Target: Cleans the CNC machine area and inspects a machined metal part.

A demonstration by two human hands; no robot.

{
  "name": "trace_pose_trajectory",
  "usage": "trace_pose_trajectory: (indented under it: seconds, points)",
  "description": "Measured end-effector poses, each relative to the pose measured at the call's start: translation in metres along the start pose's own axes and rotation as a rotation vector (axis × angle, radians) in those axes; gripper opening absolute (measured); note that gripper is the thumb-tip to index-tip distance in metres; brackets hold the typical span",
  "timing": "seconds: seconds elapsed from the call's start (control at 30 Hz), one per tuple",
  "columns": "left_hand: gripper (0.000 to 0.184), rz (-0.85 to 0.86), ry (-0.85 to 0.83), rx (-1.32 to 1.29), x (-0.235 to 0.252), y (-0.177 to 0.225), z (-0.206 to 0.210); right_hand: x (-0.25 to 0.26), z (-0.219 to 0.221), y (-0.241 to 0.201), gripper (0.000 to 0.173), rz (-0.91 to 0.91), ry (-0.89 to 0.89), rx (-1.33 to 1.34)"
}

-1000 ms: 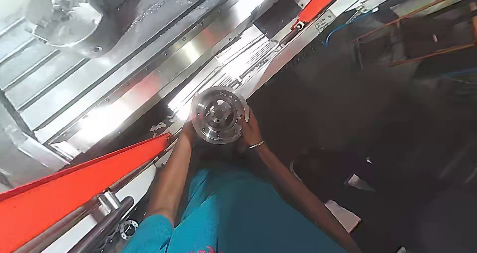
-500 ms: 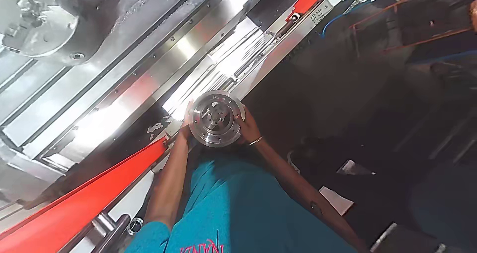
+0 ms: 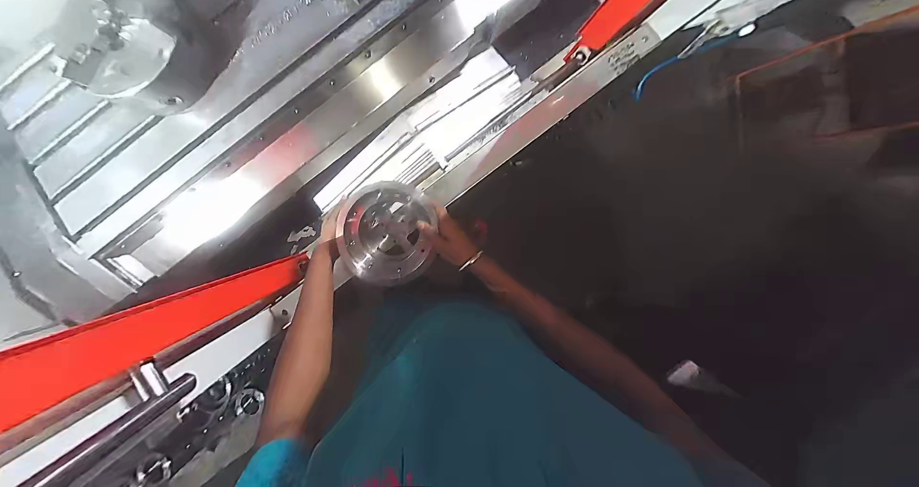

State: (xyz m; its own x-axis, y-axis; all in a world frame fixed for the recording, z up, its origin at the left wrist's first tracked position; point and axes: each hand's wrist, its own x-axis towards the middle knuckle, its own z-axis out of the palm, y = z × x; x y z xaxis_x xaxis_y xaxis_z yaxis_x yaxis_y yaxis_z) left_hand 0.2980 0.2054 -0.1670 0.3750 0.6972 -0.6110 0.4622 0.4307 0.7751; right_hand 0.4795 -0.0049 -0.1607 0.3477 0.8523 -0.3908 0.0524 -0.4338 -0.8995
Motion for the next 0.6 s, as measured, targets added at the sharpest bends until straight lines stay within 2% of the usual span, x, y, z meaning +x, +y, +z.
trace_pose_trajectory:
  seconds: [0.07, 0.13, 0.2, 0.23, 0.33, 0.43, 0.5, 0.57, 0.6]
  points:
    - [0.040, 0.153, 0.205, 0.135, -0.006, 0.000, -0.001, 0.000, -0.015, -0.002, 0.069, -0.044, -0.077, -0.020]
    - [0.040, 0.251, 0.376, 0.153, -0.026, -0.003, 0.004, -0.004, -0.042, 0.002, 0.065, -0.050, -0.142, -0.036]
    - [0.046, 0.227, 0.543, 0.171, -0.047, -0.014, 0.004, -0.012, -0.081, 0.011, 0.051, -0.018, -0.177, -0.012]
    - [0.050, 0.194, 0.580, 0.167, -0.060, -0.018, 0.000, -0.015, -0.103, 0.016, 0.042, 0.002, -0.132, -0.006]
    - [0.059, 0.201, 0.682, 0.148, -0.101, -0.027, -0.005, -0.026, -0.187, 0.024, 0.046, 0.040, 0.186, 0.075]
    - [0.058, 0.290, 0.752, 0.047, -0.126, -0.044, -0.009, -0.016, -0.299, 0.024, 0.044, -0.071, 0.557, 0.127]
    - [0.053, 0.318, 0.738, 0.045, -0.140, -0.055, -0.015, -0.009, -0.376, 0.016, 0.038, -0.095, 0.745, 0.183]
    - [0.047, 0.330, 0.670, 0.134, -0.156, -0.056, -0.015, -0.004, -0.445, 0.005, 0.048, -0.085, 0.973, 0.264]
    - [0.054, 0.337, 0.661, 0.191, -0.164, -0.055, -0.015, 0.000, -0.474, 0.004, 0.055, -0.059, 1.107, 0.314]
